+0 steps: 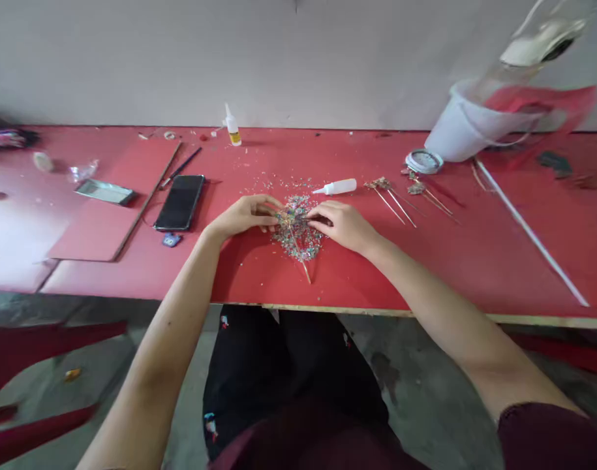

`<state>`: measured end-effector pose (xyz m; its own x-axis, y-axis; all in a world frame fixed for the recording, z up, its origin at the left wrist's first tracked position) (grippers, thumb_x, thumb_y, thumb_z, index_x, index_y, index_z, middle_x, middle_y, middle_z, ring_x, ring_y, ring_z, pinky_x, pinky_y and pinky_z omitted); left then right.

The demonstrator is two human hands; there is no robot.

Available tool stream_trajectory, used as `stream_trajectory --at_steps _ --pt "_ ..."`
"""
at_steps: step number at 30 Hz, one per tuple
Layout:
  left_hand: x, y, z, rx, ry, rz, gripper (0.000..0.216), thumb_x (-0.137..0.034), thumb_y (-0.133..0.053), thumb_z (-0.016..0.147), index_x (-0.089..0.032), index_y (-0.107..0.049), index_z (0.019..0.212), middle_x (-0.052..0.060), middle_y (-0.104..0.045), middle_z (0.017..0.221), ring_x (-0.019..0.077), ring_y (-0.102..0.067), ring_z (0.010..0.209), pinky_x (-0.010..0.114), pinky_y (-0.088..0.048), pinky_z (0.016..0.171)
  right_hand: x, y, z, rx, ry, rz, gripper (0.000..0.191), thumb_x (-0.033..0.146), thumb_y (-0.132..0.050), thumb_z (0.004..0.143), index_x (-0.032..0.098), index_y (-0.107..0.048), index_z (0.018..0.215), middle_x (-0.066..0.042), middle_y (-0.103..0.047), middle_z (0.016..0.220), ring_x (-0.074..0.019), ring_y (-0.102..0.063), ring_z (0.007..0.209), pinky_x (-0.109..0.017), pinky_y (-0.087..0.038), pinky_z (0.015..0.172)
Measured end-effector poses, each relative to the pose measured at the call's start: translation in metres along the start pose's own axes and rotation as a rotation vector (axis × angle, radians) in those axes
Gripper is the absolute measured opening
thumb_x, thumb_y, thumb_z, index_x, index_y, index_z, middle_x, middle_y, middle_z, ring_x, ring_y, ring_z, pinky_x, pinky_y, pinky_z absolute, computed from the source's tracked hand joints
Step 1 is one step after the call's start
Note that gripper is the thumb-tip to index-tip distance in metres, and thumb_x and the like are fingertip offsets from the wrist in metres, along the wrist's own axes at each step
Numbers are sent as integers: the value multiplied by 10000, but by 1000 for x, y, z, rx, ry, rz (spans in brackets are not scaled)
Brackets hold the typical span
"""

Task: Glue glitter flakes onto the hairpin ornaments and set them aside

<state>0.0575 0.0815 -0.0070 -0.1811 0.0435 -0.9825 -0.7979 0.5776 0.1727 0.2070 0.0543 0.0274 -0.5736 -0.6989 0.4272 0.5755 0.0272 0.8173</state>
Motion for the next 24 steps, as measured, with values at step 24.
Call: stream_trajectory --at_steps 24 --pt "-1 2 -1 10 -14 57 353 -228 -713 782 -118 -604 1099 65 -703 885 109 -677 708 198 -561 624 4 -4 1 10 -5 38 112 197 -553 898 203 -662 872 -61 -661 925 -201 -616 895 -374 -491 845"
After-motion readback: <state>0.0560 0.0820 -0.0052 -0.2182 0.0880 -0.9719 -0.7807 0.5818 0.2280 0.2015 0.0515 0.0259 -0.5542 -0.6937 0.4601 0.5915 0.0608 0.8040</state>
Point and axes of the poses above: each hand's wrist, its own z-axis towards the middle knuckle, its own y-axis out of the back of the hand, x = y × z, the point moved 10 cm from there along z, towards the middle knuckle
